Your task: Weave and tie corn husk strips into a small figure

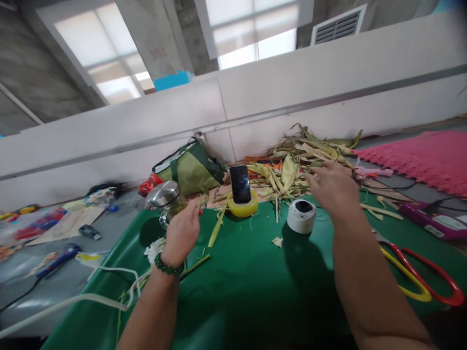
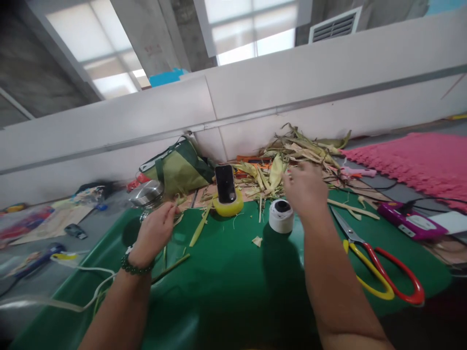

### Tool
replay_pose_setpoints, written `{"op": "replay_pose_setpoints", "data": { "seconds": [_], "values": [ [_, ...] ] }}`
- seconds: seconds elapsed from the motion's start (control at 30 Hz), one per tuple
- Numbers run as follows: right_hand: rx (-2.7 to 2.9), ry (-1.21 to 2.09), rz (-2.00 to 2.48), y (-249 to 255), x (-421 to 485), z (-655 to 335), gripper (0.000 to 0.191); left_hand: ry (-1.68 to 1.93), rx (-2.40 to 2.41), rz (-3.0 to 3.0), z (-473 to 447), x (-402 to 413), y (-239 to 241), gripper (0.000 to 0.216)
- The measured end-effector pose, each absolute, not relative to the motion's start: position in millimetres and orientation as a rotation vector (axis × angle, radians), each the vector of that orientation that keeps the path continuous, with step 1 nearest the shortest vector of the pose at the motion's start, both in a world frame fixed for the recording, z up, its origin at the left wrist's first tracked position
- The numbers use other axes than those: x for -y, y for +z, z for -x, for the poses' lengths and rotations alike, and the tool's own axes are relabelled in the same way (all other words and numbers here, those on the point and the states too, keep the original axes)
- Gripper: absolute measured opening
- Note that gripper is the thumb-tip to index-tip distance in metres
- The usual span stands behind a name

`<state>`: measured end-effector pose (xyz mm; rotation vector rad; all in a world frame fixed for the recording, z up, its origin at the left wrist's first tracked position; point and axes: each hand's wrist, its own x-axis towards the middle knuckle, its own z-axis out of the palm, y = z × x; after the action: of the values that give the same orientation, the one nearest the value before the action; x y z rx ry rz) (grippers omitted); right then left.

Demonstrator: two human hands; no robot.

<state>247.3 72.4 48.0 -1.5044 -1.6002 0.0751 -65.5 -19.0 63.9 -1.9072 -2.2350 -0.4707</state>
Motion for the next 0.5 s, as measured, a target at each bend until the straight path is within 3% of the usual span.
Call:
{"op": "replay_pose_setpoints", "data": {
  "seconds": [0.1,0.17,0.23,0.3,0.43,0.5],
  "values": [
    [1.807,0.403,1.140,45,-50,-188,0.024,-0.744,2.075,2.066,46,25,63,0.026],
    [1.908,0.898,0.791,40,-38,-151,0.032,-0.831,1.994,2.173,33,30,60,0.027],
    [1.964,1.079,0.679,34,-28,-127,0.025,-0.847,1.935,2.225,26,33,58,0.027],
    [2.037,0.870,0.738,28,-19,-120,0.013,-0.806,1.924,2.209,24,33,55,0.027],
    [2.369,0.011,0.692,28,0,-138,0.019,-0.595,2.001,2.129,23,30,48,0.026],
    [2.500,-0.258,0.562,33,6,-149,0.020,-0.492,2.061,2.106,18,28,44,0.025]
  ]
}}
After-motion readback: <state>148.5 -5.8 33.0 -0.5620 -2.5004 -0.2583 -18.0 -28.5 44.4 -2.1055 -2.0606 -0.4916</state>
